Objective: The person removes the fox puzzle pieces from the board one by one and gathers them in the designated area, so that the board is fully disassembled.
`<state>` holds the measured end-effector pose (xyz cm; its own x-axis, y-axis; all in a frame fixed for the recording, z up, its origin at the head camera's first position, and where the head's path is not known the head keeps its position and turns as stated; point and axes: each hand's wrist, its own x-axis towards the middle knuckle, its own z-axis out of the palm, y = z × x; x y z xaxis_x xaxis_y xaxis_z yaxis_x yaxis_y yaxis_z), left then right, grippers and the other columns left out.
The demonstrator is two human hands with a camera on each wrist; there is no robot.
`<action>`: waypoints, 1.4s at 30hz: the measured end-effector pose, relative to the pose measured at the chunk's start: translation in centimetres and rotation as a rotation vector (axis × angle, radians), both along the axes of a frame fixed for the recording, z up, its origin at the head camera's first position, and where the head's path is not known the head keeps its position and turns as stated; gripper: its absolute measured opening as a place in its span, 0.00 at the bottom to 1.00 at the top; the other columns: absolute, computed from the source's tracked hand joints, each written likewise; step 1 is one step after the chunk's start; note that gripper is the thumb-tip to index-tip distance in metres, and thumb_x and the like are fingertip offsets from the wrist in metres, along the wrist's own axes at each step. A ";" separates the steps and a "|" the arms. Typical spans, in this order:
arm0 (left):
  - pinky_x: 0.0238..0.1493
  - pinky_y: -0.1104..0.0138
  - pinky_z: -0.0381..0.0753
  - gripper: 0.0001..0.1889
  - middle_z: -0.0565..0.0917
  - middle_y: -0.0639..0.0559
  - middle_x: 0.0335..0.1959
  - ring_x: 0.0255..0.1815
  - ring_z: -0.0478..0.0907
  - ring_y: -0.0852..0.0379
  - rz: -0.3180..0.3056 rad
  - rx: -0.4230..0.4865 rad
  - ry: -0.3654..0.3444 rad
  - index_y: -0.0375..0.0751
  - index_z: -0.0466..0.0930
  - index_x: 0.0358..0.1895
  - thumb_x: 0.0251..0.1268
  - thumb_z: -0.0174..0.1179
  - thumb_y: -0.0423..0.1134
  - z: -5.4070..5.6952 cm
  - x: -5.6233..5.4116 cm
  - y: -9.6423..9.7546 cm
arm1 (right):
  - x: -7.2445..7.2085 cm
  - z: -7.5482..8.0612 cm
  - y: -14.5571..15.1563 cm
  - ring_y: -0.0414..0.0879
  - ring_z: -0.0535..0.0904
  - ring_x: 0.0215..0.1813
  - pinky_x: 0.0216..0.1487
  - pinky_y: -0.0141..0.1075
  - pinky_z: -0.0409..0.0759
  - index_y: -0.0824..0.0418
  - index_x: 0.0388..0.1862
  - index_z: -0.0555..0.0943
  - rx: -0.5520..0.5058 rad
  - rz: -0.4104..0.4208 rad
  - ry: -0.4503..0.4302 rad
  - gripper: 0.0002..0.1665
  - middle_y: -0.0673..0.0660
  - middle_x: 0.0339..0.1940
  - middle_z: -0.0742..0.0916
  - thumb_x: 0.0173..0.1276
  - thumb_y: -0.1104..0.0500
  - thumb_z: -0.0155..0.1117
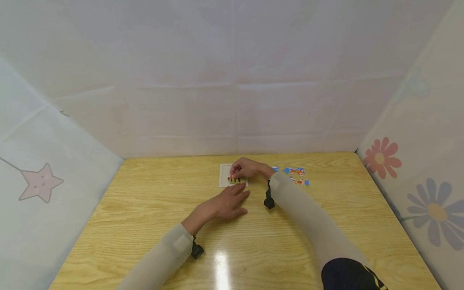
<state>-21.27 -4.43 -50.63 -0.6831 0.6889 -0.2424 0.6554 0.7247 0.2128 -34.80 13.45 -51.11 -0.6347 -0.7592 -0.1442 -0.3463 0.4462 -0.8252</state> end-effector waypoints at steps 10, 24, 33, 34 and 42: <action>0.85 0.46 0.52 0.39 0.48 0.43 0.89 0.89 0.44 0.45 0.007 -0.012 -0.004 0.46 0.57 0.86 0.82 0.52 0.61 0.0 0.1 -0.1 | -0.3 -0.3 0.4 0.46 0.84 0.44 0.50 0.37 0.82 0.65 0.49 0.88 -0.017 -0.029 -0.019 0.07 0.55 0.42 0.89 0.80 0.65 0.64; 0.85 0.46 0.51 0.40 0.48 0.44 0.89 0.89 0.44 0.45 0.010 -0.011 -0.011 0.46 0.56 0.86 0.81 0.53 0.62 0.0 0.0 -0.2 | -0.3 -0.2 1.2 0.45 0.83 0.50 0.57 0.39 0.80 0.61 0.48 0.90 -0.059 -0.139 -0.015 0.07 0.54 0.50 0.91 0.78 0.61 0.67; 0.85 0.46 0.52 0.40 0.48 0.44 0.89 0.89 0.45 0.45 0.024 -0.011 -0.034 0.46 0.57 0.86 0.81 0.54 0.62 0.4 0.0 0.0 | 0.5 0.5 2.8 0.48 0.83 0.52 0.58 0.44 0.81 0.59 0.49 0.89 -0.074 -0.156 -0.034 0.08 0.54 0.50 0.91 0.80 0.59 0.66; 0.85 0.46 0.52 0.40 0.48 0.44 0.89 0.89 0.45 0.45 0.025 -0.009 -0.038 0.45 0.57 0.86 0.81 0.54 0.62 0.5 0.0 0.0 | 0.5 0.6 3.0 0.48 0.84 0.51 0.57 0.45 0.81 0.59 0.50 0.89 -0.076 -0.153 -0.034 0.08 0.55 0.50 0.90 0.80 0.59 0.66; 0.85 0.46 0.51 0.41 0.48 0.44 0.89 0.89 0.45 0.45 0.023 -0.006 -0.030 0.46 0.57 0.86 0.80 0.55 0.63 0.2 0.0 -0.1 | 1.2 1.4 4.9 0.51 0.84 0.47 0.54 0.52 0.83 0.61 0.50 0.89 -0.085 -0.140 -0.036 0.09 0.59 0.48 0.90 0.80 0.60 0.66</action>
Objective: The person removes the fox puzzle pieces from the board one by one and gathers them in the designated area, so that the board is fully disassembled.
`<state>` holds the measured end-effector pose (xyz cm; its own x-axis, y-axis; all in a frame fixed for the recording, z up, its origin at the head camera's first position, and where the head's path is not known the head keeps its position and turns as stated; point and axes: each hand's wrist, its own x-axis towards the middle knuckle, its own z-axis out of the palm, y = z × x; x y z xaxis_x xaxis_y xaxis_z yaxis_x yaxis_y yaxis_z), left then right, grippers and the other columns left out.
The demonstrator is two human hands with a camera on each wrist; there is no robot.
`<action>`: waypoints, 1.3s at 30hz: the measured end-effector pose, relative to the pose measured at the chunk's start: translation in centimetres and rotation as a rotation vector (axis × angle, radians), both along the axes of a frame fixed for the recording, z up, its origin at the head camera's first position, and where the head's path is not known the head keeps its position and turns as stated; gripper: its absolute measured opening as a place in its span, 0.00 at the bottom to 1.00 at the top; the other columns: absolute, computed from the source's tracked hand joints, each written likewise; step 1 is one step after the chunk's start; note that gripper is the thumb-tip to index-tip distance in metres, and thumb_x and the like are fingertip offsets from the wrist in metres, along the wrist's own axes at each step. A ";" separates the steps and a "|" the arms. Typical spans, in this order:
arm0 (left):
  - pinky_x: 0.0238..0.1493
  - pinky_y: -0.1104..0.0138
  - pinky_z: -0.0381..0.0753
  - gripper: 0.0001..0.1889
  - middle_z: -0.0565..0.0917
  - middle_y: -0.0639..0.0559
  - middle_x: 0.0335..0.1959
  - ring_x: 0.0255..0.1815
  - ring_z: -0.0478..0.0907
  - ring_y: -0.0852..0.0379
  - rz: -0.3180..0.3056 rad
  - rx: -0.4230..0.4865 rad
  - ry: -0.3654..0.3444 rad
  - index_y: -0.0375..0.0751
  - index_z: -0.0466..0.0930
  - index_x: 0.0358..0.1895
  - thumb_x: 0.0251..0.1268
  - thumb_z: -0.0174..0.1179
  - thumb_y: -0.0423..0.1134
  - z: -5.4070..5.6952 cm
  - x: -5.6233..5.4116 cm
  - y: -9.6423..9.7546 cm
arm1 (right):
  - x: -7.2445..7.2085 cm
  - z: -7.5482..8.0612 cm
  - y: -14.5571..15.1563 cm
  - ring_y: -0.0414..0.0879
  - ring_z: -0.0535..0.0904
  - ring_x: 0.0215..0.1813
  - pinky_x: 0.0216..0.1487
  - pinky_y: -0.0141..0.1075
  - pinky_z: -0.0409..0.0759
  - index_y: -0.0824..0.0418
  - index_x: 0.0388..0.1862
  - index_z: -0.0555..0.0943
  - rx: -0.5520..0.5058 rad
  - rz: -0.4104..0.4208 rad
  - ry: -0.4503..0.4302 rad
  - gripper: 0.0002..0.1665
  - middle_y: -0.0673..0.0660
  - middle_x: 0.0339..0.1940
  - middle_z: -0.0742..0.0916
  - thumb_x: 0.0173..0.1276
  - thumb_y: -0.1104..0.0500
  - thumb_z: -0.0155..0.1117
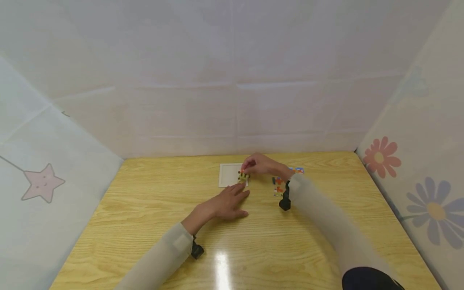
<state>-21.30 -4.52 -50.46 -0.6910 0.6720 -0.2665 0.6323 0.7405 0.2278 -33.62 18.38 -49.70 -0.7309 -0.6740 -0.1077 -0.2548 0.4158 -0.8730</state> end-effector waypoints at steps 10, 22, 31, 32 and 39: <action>0.85 0.47 0.50 0.42 0.46 0.45 0.89 0.89 0.44 0.45 0.000 -0.004 0.003 0.47 0.55 0.87 0.80 0.54 0.63 0.1 0.2 -0.1 | 1.8 0.7 2.9 0.61 0.85 0.48 0.53 0.59 0.83 0.63 0.52 0.88 0.025 0.006 -0.035 0.09 0.59 0.46 0.90 0.80 0.61 0.66; 0.86 0.47 0.49 0.42 0.46 0.45 0.89 0.89 0.43 0.46 0.003 0.023 -0.012 0.46 0.54 0.87 0.80 0.55 0.62 0.0 0.1 -0.3 | 3.8 1.2 6.2 0.65 0.83 0.43 0.45 0.53 0.85 0.63 0.50 0.88 0.059 0.027 -0.012 0.08 0.61 0.43 0.90 0.79 0.61 0.66; 0.86 0.47 0.48 0.41 0.46 0.44 0.89 0.89 0.44 0.45 -0.006 0.022 -0.008 0.46 0.54 0.87 0.81 0.55 0.61 -0.1 0.0 -0.3 | 4.9 1.1 8.9 0.68 0.81 0.42 0.44 0.52 0.84 0.63 0.48 0.88 0.058 0.029 -0.031 0.08 0.66 0.42 0.89 0.79 0.60 0.66; 0.86 0.47 0.48 0.41 0.46 0.44 0.89 0.89 0.44 0.45 -0.008 0.022 -0.009 0.46 0.54 0.87 0.81 0.55 0.61 -0.1 0.0 -0.3 | 5.0 1.1 9.2 0.67 0.81 0.40 0.42 0.50 0.84 0.63 0.48 0.88 0.062 0.032 -0.026 0.08 0.66 0.41 0.89 0.79 0.60 0.66; 0.86 0.48 0.47 0.41 0.44 0.44 0.89 0.89 0.42 0.46 -0.009 0.019 -0.011 0.46 0.53 0.87 0.82 0.54 0.60 -0.3 -0.1 -0.3 | 6.0 1.2 10.7 0.64 0.82 0.42 0.40 0.46 0.84 0.66 0.50 0.87 0.081 0.030 -0.039 0.08 0.66 0.44 0.89 0.80 0.63 0.65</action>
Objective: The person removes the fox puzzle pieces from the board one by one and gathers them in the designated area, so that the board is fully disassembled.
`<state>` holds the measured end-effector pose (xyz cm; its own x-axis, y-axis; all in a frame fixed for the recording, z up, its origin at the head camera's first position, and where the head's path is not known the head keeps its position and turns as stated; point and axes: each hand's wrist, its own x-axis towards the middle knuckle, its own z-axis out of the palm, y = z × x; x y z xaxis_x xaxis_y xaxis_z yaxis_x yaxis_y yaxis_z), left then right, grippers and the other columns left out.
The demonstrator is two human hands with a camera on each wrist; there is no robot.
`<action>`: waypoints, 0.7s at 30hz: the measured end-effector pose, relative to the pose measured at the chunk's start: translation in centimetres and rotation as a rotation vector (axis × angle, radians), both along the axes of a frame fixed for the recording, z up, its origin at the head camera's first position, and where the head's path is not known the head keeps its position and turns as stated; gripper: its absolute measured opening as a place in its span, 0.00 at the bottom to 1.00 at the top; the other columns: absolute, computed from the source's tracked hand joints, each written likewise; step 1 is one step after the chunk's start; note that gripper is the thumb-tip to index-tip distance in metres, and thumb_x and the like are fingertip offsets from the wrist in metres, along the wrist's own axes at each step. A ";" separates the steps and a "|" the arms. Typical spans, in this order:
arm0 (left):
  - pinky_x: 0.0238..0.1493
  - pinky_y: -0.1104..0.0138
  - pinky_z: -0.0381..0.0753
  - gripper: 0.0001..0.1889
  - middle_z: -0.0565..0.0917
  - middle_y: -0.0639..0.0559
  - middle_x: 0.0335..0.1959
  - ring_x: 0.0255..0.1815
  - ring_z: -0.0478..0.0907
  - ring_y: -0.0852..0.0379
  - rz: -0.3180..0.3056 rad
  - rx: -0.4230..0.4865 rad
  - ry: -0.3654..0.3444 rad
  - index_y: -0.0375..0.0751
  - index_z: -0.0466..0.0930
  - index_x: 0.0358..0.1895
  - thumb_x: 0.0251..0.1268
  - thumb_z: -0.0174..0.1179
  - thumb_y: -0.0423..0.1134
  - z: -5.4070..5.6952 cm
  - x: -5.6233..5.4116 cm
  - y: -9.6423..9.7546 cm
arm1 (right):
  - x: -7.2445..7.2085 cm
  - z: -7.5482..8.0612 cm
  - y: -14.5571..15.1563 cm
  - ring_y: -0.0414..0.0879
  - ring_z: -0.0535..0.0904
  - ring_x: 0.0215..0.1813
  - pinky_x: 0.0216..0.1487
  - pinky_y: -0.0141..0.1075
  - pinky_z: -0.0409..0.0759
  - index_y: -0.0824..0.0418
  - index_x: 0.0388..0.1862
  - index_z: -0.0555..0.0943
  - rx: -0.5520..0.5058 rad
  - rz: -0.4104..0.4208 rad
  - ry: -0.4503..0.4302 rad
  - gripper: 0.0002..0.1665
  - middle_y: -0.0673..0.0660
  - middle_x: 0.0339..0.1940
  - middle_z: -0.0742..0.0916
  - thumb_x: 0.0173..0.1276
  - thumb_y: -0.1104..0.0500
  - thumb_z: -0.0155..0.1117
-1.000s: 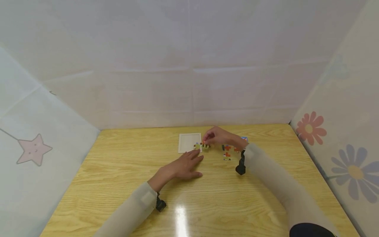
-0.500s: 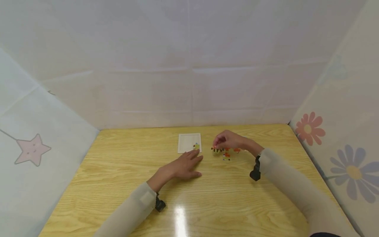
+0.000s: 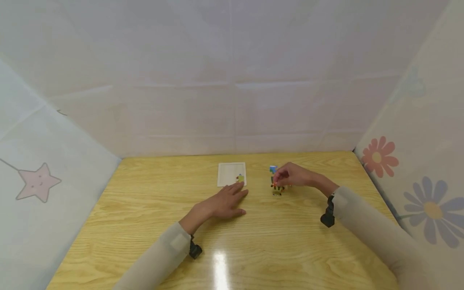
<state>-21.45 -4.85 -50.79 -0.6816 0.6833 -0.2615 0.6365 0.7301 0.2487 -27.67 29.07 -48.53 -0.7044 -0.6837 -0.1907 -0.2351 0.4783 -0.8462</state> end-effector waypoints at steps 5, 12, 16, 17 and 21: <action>0.86 0.47 0.48 0.40 0.45 0.44 0.89 0.89 0.43 0.45 -0.007 0.001 0.003 0.46 0.53 0.87 0.82 0.54 0.59 -0.1 0.1 -0.1 | 0.5 -0.4 1.2 0.57 0.84 0.44 0.45 0.47 0.85 0.65 0.49 0.88 0.046 -0.019 0.018 0.08 0.62 0.44 0.89 0.78 0.63 0.66; 0.86 0.46 0.48 0.40 0.46 0.43 0.89 0.89 0.43 0.45 -0.003 0.017 0.007 0.45 0.54 0.87 0.82 0.54 0.58 0.0 0.2 -0.2 | 1.1 -0.9 2.5 0.57 0.83 0.40 0.41 0.45 0.84 0.66 0.48 0.87 0.047 0.009 0.081 0.06 0.61 0.42 0.88 0.77 0.65 0.66; 0.86 0.47 0.47 0.39 0.45 0.44 0.89 0.89 0.43 0.46 -0.006 0.022 0.005 0.46 0.53 0.87 0.83 0.54 0.58 -0.2 0.1 -0.2 | 1.1 -1.3 3.1 0.58 0.83 0.39 0.39 0.42 0.83 0.66 0.47 0.88 0.050 0.017 0.096 0.06 0.60 0.41 0.89 0.78 0.65 0.66; 0.86 0.47 0.47 0.39 0.44 0.44 0.89 0.89 0.42 0.46 -0.007 0.024 0.002 0.46 0.53 0.87 0.83 0.53 0.58 -0.2 0.1 -0.2 | 1.1 -1.4 3.2 0.59 0.83 0.38 0.38 0.41 0.83 0.66 0.47 0.88 0.048 0.019 0.099 0.06 0.60 0.40 0.89 0.78 0.65 0.66; 0.86 0.46 0.46 0.39 0.44 0.44 0.89 0.89 0.42 0.46 -0.006 0.026 0.000 0.46 0.53 0.87 0.83 0.53 0.58 -0.3 0.1 -0.3 | 1.3 -1.5 3.5 0.61 0.83 0.37 0.38 0.40 0.83 0.67 0.46 0.88 0.046 0.018 0.108 0.06 0.61 0.39 0.89 0.77 0.66 0.66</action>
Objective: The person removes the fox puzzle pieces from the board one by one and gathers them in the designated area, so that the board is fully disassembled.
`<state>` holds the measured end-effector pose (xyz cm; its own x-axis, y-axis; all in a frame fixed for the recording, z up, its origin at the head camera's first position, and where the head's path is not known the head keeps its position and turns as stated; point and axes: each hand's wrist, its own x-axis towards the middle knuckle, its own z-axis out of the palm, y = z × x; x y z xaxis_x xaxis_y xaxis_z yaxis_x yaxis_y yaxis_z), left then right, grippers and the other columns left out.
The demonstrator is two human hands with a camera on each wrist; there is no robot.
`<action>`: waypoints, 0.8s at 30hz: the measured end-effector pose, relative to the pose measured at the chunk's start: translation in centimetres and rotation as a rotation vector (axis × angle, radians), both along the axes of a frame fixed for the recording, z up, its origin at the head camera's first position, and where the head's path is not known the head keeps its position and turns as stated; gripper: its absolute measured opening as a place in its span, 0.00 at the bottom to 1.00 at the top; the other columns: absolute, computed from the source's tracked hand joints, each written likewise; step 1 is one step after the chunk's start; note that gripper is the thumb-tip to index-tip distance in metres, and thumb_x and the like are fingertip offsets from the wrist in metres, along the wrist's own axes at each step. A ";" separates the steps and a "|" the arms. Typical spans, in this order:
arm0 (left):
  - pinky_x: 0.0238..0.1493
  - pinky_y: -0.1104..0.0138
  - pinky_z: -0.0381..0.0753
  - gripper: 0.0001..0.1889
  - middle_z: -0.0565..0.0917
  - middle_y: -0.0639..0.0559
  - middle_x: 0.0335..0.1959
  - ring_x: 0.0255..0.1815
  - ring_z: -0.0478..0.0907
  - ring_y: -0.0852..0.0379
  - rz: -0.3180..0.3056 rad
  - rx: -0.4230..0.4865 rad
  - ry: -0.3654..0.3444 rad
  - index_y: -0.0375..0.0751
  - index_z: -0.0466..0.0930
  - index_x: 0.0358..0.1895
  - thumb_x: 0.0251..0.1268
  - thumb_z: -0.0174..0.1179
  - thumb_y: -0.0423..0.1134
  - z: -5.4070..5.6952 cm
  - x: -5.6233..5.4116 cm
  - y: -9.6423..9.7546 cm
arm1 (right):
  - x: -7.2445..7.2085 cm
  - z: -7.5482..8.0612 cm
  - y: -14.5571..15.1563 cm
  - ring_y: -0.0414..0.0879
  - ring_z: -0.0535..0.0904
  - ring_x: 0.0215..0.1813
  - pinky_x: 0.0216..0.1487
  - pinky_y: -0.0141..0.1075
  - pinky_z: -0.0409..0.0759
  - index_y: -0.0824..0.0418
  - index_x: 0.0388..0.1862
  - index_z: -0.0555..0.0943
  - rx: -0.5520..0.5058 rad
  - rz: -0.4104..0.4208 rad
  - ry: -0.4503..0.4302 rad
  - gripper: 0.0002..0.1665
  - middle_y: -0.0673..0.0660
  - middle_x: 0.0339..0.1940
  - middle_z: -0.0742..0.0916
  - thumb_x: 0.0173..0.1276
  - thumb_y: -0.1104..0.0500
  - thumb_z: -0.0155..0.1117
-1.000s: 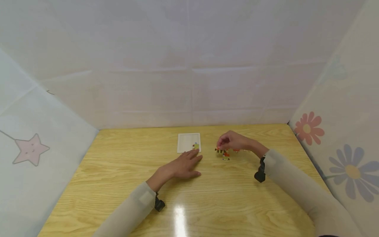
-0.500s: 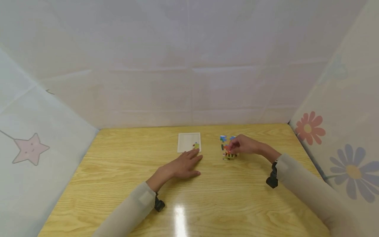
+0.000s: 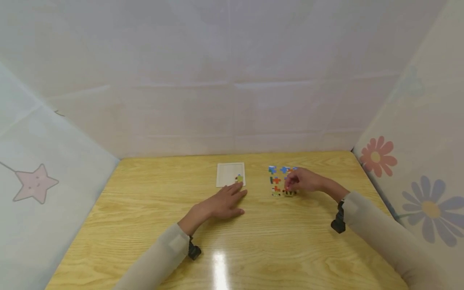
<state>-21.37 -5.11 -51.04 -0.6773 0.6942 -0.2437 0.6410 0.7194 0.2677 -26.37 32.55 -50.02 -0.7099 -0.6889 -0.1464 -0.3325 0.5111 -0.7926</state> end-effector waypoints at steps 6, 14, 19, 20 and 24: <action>0.85 0.40 0.44 0.38 0.46 0.46 0.89 0.89 0.44 0.48 0.012 -0.004 0.024 0.48 0.55 0.87 0.83 0.52 0.58 -0.1 0.1 0.0 | 0.6 0.2 -0.1 0.59 0.85 0.37 0.38 0.40 0.85 0.69 0.45 0.88 -0.009 -0.006 0.046 0.05 0.62 0.38 0.89 0.75 0.68 0.67; 0.84 0.38 0.47 0.37 0.48 0.46 0.89 0.89 0.45 0.47 0.014 0.015 0.024 0.47 0.56 0.86 0.83 0.54 0.57 -0.1 0.1 -0.1 | 0.9 -0.1 -0.4 0.53 0.87 0.37 0.38 0.37 0.85 0.66 0.42 0.88 0.042 -0.040 0.101 0.03 0.58 0.37 0.90 0.74 0.69 0.69; 0.84 0.39 0.47 0.37 0.47 0.47 0.89 0.89 0.44 0.48 0.010 0.007 0.024 0.48 0.55 0.87 0.84 0.53 0.56 -0.1 0.1 -0.2 | 1.2 -0.3 -0.5 0.50 0.86 0.36 0.37 0.35 0.85 0.64 0.41 0.89 0.061 -0.057 0.150 0.03 0.55 0.36 0.90 0.74 0.69 0.69; 0.84 0.39 0.47 0.37 0.47 0.47 0.89 0.89 0.44 0.48 0.010 0.004 0.026 0.48 0.55 0.87 0.84 0.53 0.57 -0.1 0.1 -0.2 | 1.3 -0.3 -0.6 0.49 0.86 0.36 0.38 0.35 0.85 0.63 0.40 0.89 0.058 -0.060 0.158 0.04 0.55 0.35 0.90 0.74 0.69 0.69; 0.84 0.39 0.47 0.37 0.47 0.47 0.89 0.89 0.43 0.49 0.006 -0.008 0.027 0.49 0.55 0.87 0.84 0.52 0.58 0.0 0.1 -0.2 | 1.5 -0.5 -0.6 0.50 0.86 0.37 0.39 0.37 0.85 0.64 0.41 0.89 0.038 -0.074 0.182 0.04 0.56 0.36 0.90 0.73 0.70 0.69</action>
